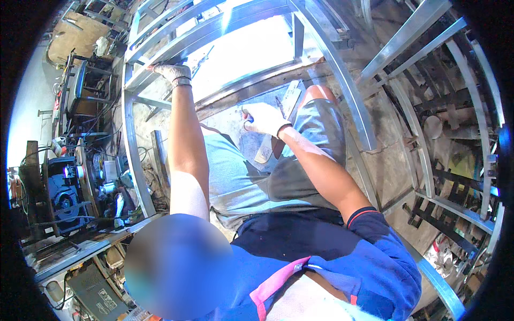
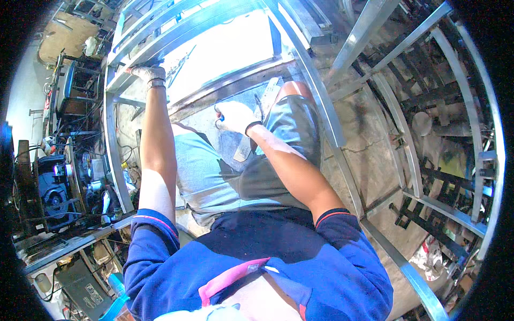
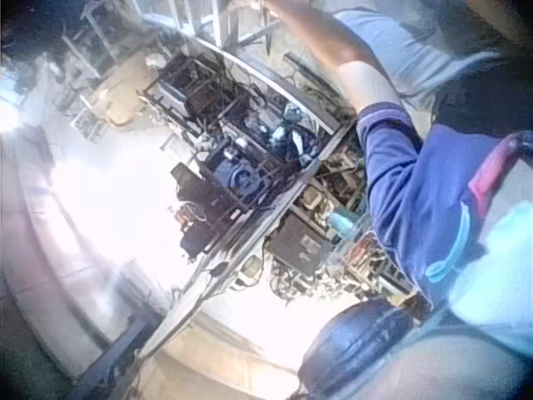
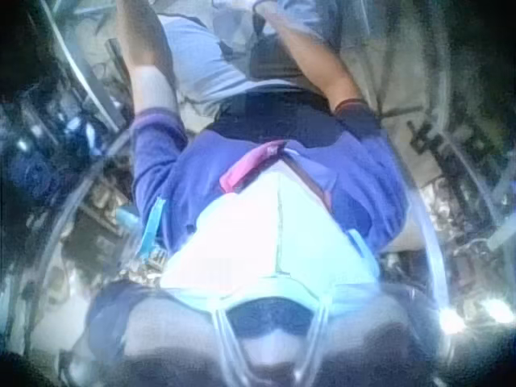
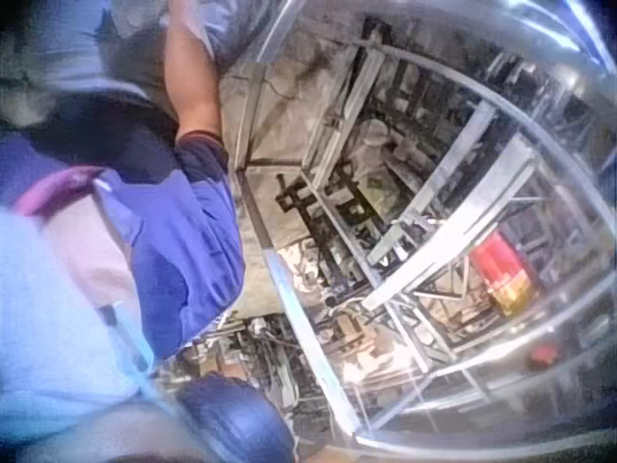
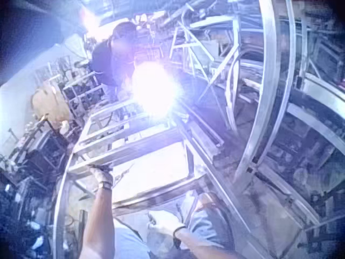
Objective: The person measures and marks a metal frame using a tape measure and a marker. They record measurements on a small piece of cardboard and then mark the frame at specific points.
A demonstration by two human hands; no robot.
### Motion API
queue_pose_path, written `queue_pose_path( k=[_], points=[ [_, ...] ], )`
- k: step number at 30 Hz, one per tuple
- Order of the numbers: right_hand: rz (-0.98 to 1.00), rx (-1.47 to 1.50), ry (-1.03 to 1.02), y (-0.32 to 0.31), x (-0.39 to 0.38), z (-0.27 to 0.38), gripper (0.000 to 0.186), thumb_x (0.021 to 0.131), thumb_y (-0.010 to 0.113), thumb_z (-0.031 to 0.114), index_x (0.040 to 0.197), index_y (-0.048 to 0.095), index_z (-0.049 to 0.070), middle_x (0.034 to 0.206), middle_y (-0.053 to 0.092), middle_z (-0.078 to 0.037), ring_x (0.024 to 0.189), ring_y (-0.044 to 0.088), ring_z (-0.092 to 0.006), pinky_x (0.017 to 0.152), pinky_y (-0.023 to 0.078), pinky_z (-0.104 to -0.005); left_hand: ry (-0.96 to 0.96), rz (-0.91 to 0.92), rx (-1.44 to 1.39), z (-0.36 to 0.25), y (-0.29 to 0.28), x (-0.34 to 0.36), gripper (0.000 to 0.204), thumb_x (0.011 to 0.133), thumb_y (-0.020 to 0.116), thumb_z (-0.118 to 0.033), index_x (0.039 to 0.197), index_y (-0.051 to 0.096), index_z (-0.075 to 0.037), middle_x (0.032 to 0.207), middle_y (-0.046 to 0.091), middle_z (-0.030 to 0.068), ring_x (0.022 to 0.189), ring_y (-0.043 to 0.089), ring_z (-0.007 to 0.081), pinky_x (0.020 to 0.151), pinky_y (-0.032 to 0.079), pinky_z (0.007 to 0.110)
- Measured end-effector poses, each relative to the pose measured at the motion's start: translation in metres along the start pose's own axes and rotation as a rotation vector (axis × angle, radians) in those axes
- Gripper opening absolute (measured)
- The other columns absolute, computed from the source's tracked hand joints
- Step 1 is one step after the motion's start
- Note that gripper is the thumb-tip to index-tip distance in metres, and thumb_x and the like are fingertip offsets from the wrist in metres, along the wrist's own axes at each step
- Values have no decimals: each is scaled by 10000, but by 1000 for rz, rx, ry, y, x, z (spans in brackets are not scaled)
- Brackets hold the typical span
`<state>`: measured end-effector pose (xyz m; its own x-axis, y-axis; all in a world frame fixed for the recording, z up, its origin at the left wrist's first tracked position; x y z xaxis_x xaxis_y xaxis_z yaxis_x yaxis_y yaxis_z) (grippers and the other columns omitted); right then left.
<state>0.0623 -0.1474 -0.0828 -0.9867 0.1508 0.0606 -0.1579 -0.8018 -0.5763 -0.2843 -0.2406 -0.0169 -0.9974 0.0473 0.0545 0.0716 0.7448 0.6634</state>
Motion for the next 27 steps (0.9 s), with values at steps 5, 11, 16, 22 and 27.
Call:
queue_pose_path(
  k=[5, 11, 16, 22, 27],
  points=[
    [32, -87, 84, -1, 1, 3, 297, 782, 733, 340, 978, 694, 121, 909, 719, -158, 902, 693, -360, 803, 534, -462, 15, -26, 2, -2, 2, -1, 1068, 809, 377, -937, 1578, 323, -198, 1613, 356, 123, 1416, 415, 374, 1073, 396, 624],
    [93, -73, 121, -1, 4, 2, 295, 805, 750, 317, 978, 684, 88, 958, 733, -159, 955, 708, -360, 819, 547, -471, -70, 28, -186, -3, 14, -8, 1094, 814, 318, -939, 1584, 295, -162, 1618, 313, 172, 1449, 368, 394, 1148, 349, 664],
    [-88, 56, 103, -25, 0, 23, 216, 847, 697, 246, 993, 667, 90, 923, 726, -152, 899, 709, -344, 777, 547, -450, -35, 32, -171, -4, 19, -16, 1072, 816, 299, -942, 1541, 393, -158, 1589, 383, 150, 1419, 409, 387, 1142, 359, 636],
    [-469, 360, -199, -114, 0, 85, 204, 931, 575, 177, 1054, 657, 37, 842, 713, -131, 801, 717, -297, 698, 548, -367, -82, -51, -131, -1, 14, -11, 1095, 817, 322, -937, 1611, 233, -187, 1678, 193, 134, 1503, 256, 392, 1180, 271, 640],
    [-530, 61, -356, -229, 24, 132, 381, 1046, 564, 356, 1065, 727, 12, 835, 716, -52, 738, 667, -136, 692, 515, -296, -62, 53, -181, 2, 15, -14, 1072, 837, 326, -919, 1613, 231, -187, 1685, 177, 131, 1507, 249, 399, 1181, 272, 638]
  ],
)
Point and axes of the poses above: each hand's wrist, its own x-axis towards the middle knuckle, its own y-axis out of the palm, z = x × y, the point moved 3 cm from there along x, towards the middle knuckle
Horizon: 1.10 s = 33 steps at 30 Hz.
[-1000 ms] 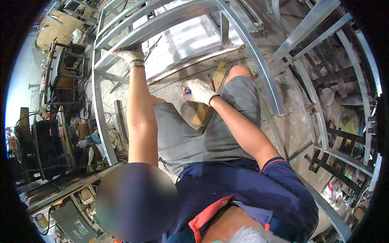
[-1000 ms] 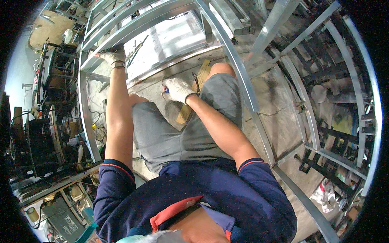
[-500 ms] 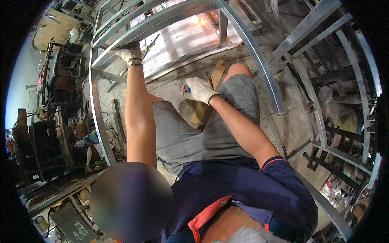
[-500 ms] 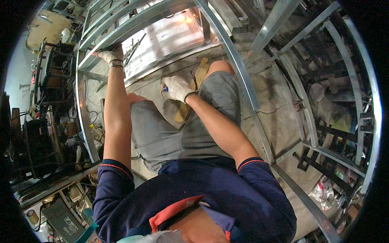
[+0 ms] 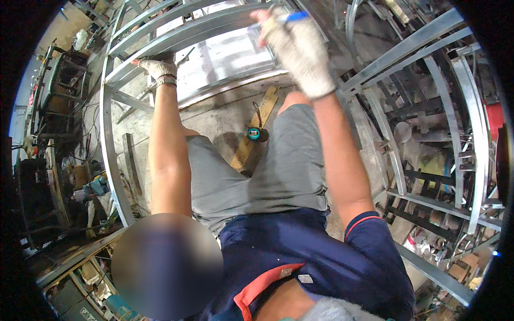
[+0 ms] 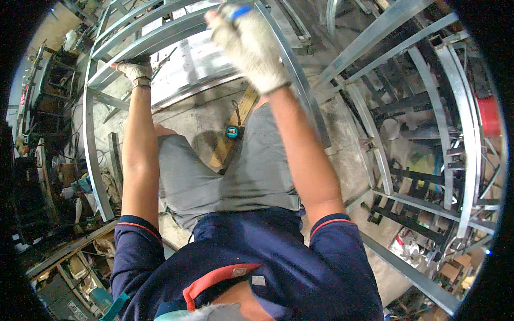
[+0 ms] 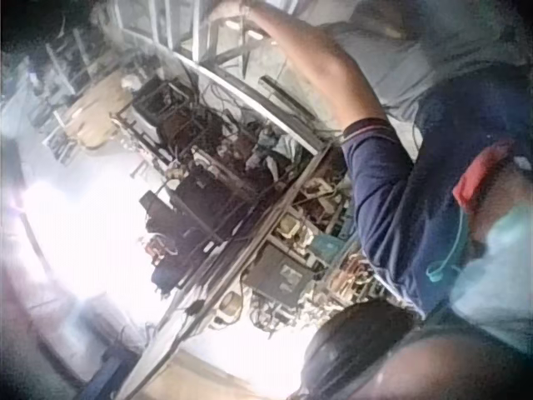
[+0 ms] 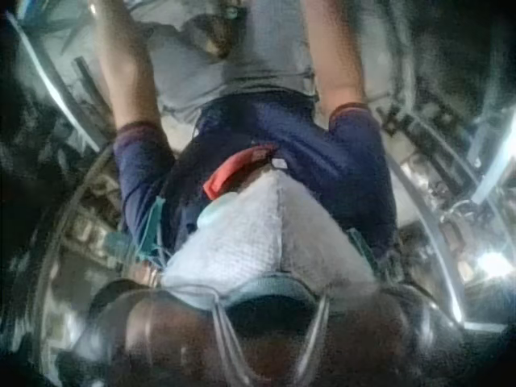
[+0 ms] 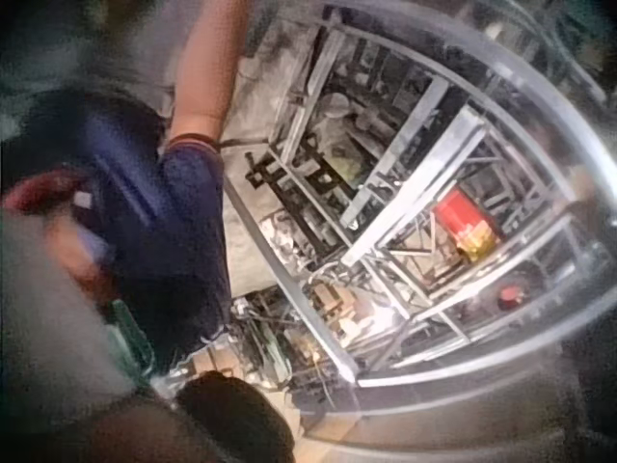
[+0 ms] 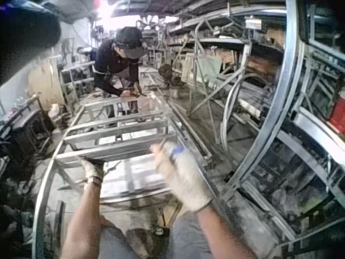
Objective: The person measures and marks a metal frame using a tape measure and a marker. They record measurements on a small piece of cardboard and then mark the frame at specific points.
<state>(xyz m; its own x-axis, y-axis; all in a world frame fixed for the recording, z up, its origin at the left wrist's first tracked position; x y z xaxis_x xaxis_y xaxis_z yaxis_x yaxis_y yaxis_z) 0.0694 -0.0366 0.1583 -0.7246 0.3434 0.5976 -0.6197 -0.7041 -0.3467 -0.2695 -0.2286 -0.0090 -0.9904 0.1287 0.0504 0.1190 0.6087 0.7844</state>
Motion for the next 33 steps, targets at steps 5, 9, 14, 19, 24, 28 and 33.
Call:
queue_pose_path(
  k=[5, 9, 14, 19, 24, 28, 33],
  points=[
    [-156, -90, 155, -64, 45, -32, 380, 1013, 626, 363, 1059, 726, -1, 794, 714, -56, 720, 688, -119, 690, 567, -270, -6, -78, -43, 3, -8, 5, 1027, 842, 400, -896, 1564, 333, -170, 1604, 349, 151, 1419, 399, 378, 1132, 379, 618],
    [-99, -197, 302, -79, 50, -90, 308, 986, 658, 275, 1023, 701, -28, 770, 701, -60, 658, 686, -124, 627, 581, -247, 9, -97, -54, 5, -9, 7, 1029, 841, 413, -892, 1553, 347, -153, 1584, 376, 160, 1390, 430, 389, 1107, 399, 638],
    [9, -325, 273, -89, 37, -123, 320, 992, 606, 294, 972, 685, -16, 786, 721, -97, 707, 703, -181, 667, 555, -318, 17, -196, -59, 3, -2, 0, 1044, 839, 434, -886, 1567, 313, -147, 1597, 341, 173, 1392, 420, 403, 1098, 391, 666],
    [45, -445, 227, -88, 31, -129, 416, 1004, 539, 410, 879, 657, 31, 761, 717, -130, 750, 709, -304, 696, 512, -411, 44, -140, -56, 0, 2, -5, 1035, 854, 419, -878, 1579, 284, -153, 1610, 316, 173, 1399, 414, 396, 1099, 390, 661],
    [27, -421, 282, -91, 30, -135, 413, 999, 541, 417, 892, 659, 36, 798, 718, -169, 766, 696, -364, 702, 511, -448, 26, -191, -70, 3, -2, -2, 1006, 857, 439, -867, 1556, 333, -152, 1583, 368, 163, 1375, 444, 384, 1064, 425, 659],
    [91, -573, 269, -90, 33, -139, 356, 972, 562, 381, 934, 664, 42, 821, 714, -193, 780, 695, -381, 700, 512, -472, 58, -242, -102, 4, -5, 5, 927, 843, 472, -868, 1459, 472, -176, 1480, 510, 110, 1260, 545, 355, 974, 512, 607],
    [96, -595, 214, -86, 40, -142, 362, 988, 573, 384, 970, 668, 34, 796, 697, -160, 752, 686, -310, 660, 517, -422, 65, -189, -101, 8, -10, 13, 944, 845, 449, -877, 1472, 460, -171, 1492, 494, 119, 1230, 568, 352, 957, 536, 569]
  ],
)
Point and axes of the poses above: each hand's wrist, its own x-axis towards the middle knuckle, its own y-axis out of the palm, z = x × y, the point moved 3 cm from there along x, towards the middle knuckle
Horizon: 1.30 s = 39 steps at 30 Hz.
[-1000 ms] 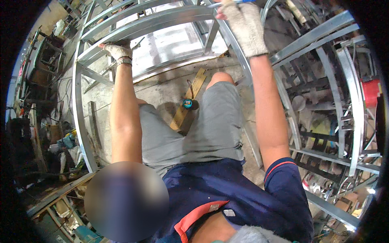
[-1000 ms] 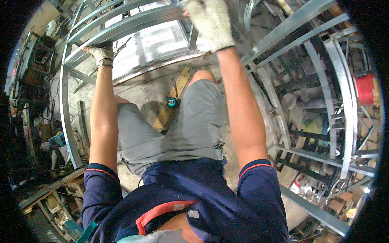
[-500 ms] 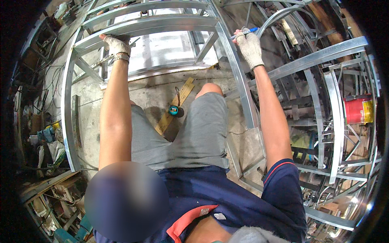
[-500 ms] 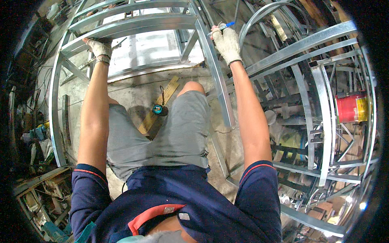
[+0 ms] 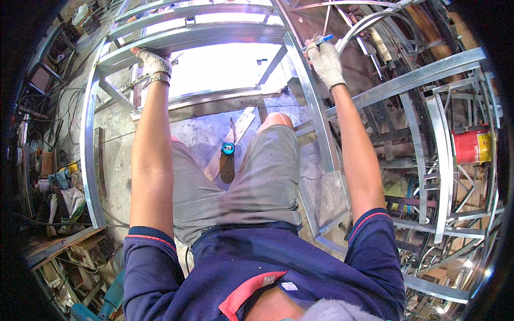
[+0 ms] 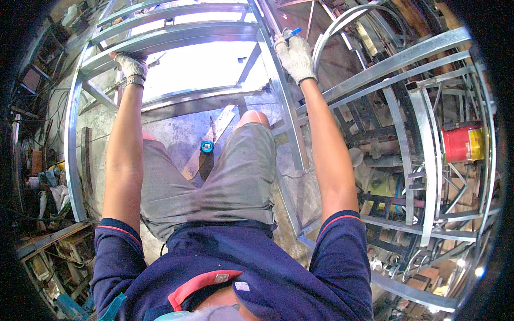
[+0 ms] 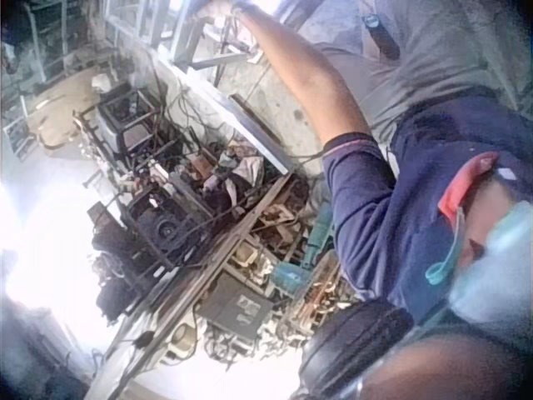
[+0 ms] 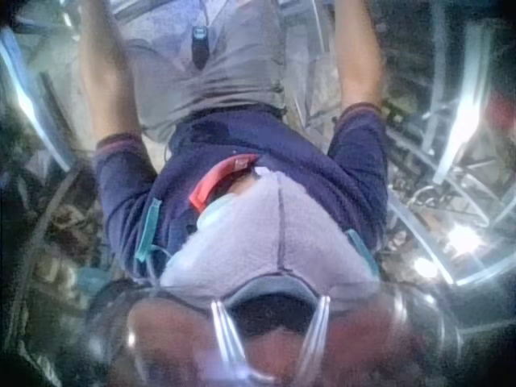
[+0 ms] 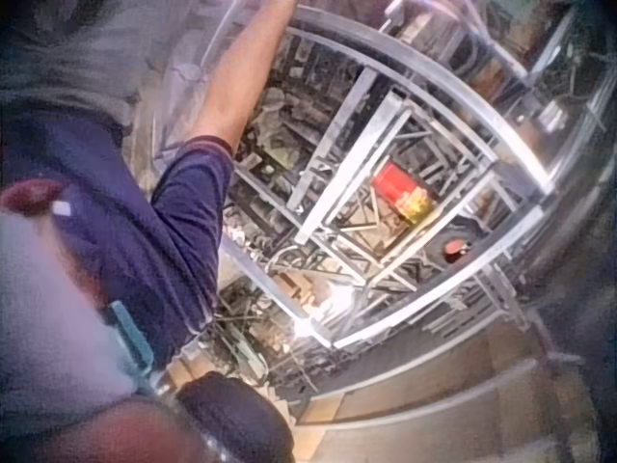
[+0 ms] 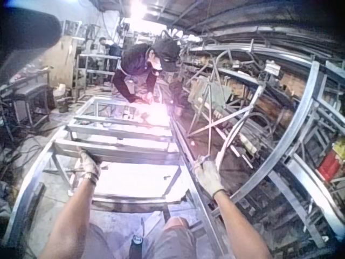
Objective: The person measures and marks a metal frame using a tape measure and a marker. They record measurements on a small piece of cardboard and then mark the frame at specific points.
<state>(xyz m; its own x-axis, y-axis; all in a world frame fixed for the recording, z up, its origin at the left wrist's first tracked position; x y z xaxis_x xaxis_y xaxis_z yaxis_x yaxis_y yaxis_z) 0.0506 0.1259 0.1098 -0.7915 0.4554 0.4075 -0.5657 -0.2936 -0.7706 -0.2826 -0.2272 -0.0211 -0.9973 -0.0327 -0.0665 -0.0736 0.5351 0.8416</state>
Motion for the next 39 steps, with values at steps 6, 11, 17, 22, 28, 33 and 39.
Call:
queue_pose_path(
  k=[6, 11, 17, 22, 28, 33, 39],
  points=[
    [24, -75, -34, -4, 0, 7, 434, 1014, 608, 417, 1042, 677, -10, 820, 730, -84, 716, 720, -147, 601, 574, -290, -58, 56, 39, -2, 2, -2, 972, 916, 269, -849, 1548, 363, -116, 1549, 446, 151, 1357, 478, 391, 1080, 428, 631],
    [-46, 307, 183, -2, -12, 11, 374, 1013, 594, 388, 886, 655, 43, 698, 676, -70, 586, 656, -189, 537, 499, -341, -28, 89, 33, -8, 13, -19, 914, 949, 265, -810, 1541, 366, -121, 1540, 455, 157, 1368, 466, 389, 1096, 412, 632],
    [-69, 195, 122, 0, -11, 11, 398, 1008, 579, 422, 869, 650, 56, 676, 667, -73, 585, 653, -206, 557, 496, -363, -46, -5, 32, -8, 11, -21, 991, 857, 422, -873, 1534, 382, -150, 1564, 405, 149, 1361, 465, 389, 1056, 450, 642],
    [13, 119, 165, 3, -6, -4, 365, 1016, 609, 410, 1070, 648, 51, 858, 718, -28, 751, 681, -86, 597, 530, -248, -12, -11, 72, -5, 4, -16, 1022, 836, 447, -880, 1544, 350, -149, 1577, 373, 173, 1373, 444, 419, 1064, 442, 658],
    [-95, 108, 23, 3, -7, 9, 403, 1017, 543, 438, 884, 657, 74, 701, 689, -98, 642, 687, -235, 591, 504, -408, -19, -9, 56, -5, 4, -14, 1018, 843, 447, -874, 1549, 332, -149, 1585, 356, 186, 1378, 437, 423, 1065, 445, 655],
    [-81, 334, 175, 2, -14, 11, 372, 1018, 563, 411, 912, 665, 70, 700, 696, -70, 636, 686, -167, 556, 506, -361, -19, -7, 68, -7, 3, -18, 1011, 845, 452, -869, 1539, 344, -142, 1553, 406, 193, 1348, 477, 414, 1069, 454, 626],
    [-83, 0, 101, -2, -8, 9, 404, 1006, 565, 440, 948, 682, 57, 736, 729, -98, 652, 716, -201, 561, 530, -370, 7, -63, 21, 1, -4, 1, 1076, 811, 503, -881, 1551, 307, -125, 1498, 469, 206, 1287, 531, 393, 998, 504, 589]
  ],
)
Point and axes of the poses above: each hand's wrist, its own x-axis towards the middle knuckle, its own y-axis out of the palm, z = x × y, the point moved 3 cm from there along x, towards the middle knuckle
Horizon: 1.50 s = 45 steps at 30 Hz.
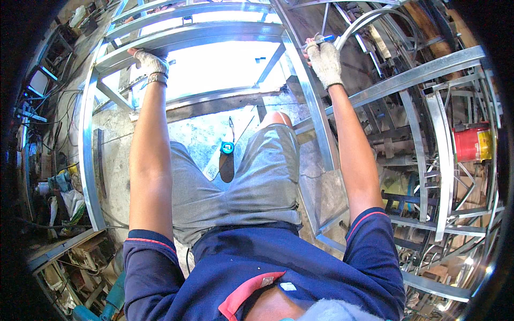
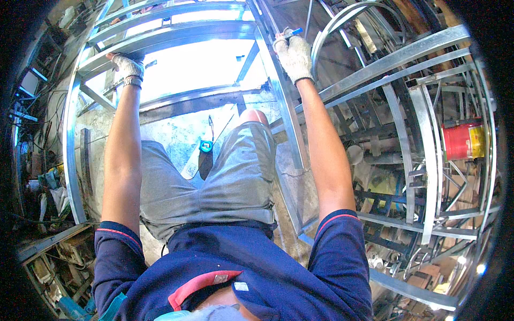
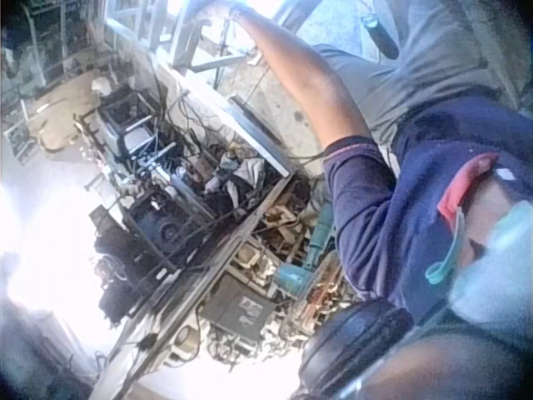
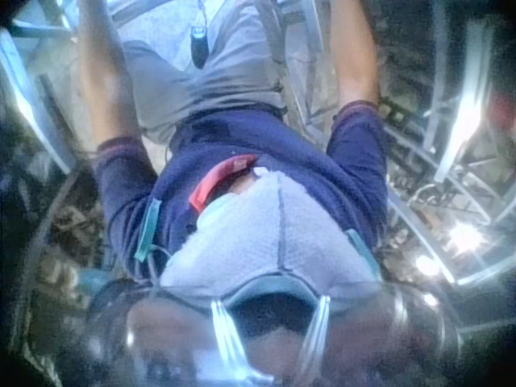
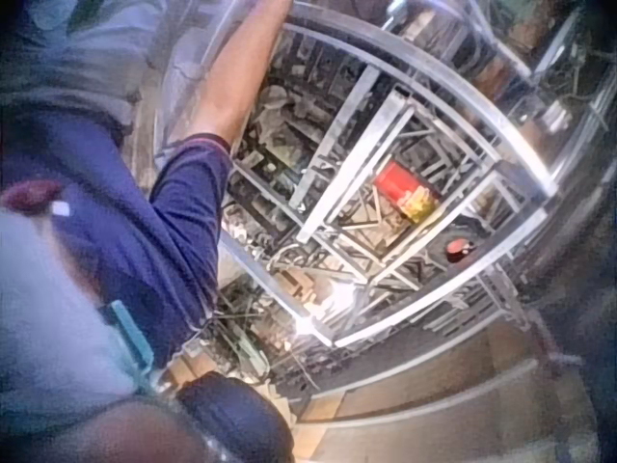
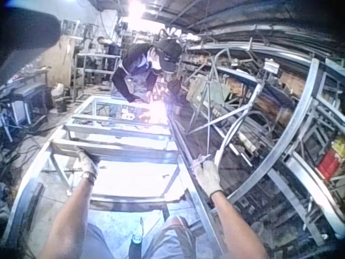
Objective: The person measures and marks a metal frame using a tape measure and a marker. They record measurements on a small piece of cardboard and then mark the frame at specific points.
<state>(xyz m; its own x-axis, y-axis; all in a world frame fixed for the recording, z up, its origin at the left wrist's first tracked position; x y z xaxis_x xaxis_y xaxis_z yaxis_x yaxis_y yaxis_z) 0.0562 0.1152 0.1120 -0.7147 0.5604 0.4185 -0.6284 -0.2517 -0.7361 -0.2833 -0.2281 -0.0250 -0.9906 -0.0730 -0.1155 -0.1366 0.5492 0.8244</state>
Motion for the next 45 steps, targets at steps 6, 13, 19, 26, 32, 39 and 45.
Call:
queue_pose_path(
  k=[6, 13, 19, 26, 32, 39, 45],
  points=[
    [-128, 27, 38, -16, -7, 12, 448, 1007, 553, 461, 972, 701, 40, 742, 741, -111, 662, 731, -241, 619, 551, -397, -9, 67, 7, 6, -5, 6, 1042, 807, 469, -903, 1519, 390, -145, 1513, 476, 151, 1281, 542, 363, 976, 525, 560],
    [-97, -3, -59, -13, -8, 9, 324, 1006, 625, 340, 1035, 661, 19, 889, 751, -91, 766, 741, -145, 624, 581, -277, -56, 51, 41, -2, 2, -9, 1012, 872, 367, -873, 1547, 359, -119, 1557, 420, 173, 1348, 480, 418, 1089, 432, 633],
    [-39, 129, -31, -2, -16, 2, 292, 1003, 638, 318, 1053, 672, 32, 896, 755, -62, 767, 715, -113, 635, 559, -261, -34, 10, 0, -4, 7, -14, 1050, 821, 495, -876, 1522, 395, -100, 1531, 449, 177, 1298, 533, 396, 1025, 497, 594],
    [-89, -32, -119, -12, -17, 47, 266, 950, 644, 334, 951, 699, 74, 865, 716, -151, 800, 685, -311, 733, 513, -419, 30, 165, 149, 1, 0, -4, 1057, 888, 310, -879, 1565, 329, -67, 1578, 394, 166, 1385, 439, 341, 1152, 358, 519],
    [110, 271, -198, 28, -10, 166, 264, 964, 639, 307, 997, 705, 53, 785, 705, -113, 719, 645, -144, 685, 509, -331, 141, -192, 310, 3, -2, -11, 1104, 879, 367, -877, 1466, 417, 57, 1421, 541, 184, 1246, 543, 277, 1077, 435, 404],
    [405, 519, -524, 116, -22, 319, 269, 975, 648, 278, 1062, 716, 34, 854, 747, -33, 799, 665, -67, 706, 500, -243, -88, -103, 263, 11, -1, -14, 1145, 856, 305, -916, 1216, 655, 113, 1144, 703, 225, 1055, 666, 308, 898, 516, 385],
    [635, 826, -402, 203, -30, 400, 268, 923, 660, 313, 979, 732, 60, 892, 772, -79, 819, 729, -149, 760, 548, -301, -41, -73, 298, 24, -2, -9, 1024, 881, 335, -884, 1083, 704, 49, 977, 725, 171, 906, 684, 294, 774, 537, 390]
  ],
)
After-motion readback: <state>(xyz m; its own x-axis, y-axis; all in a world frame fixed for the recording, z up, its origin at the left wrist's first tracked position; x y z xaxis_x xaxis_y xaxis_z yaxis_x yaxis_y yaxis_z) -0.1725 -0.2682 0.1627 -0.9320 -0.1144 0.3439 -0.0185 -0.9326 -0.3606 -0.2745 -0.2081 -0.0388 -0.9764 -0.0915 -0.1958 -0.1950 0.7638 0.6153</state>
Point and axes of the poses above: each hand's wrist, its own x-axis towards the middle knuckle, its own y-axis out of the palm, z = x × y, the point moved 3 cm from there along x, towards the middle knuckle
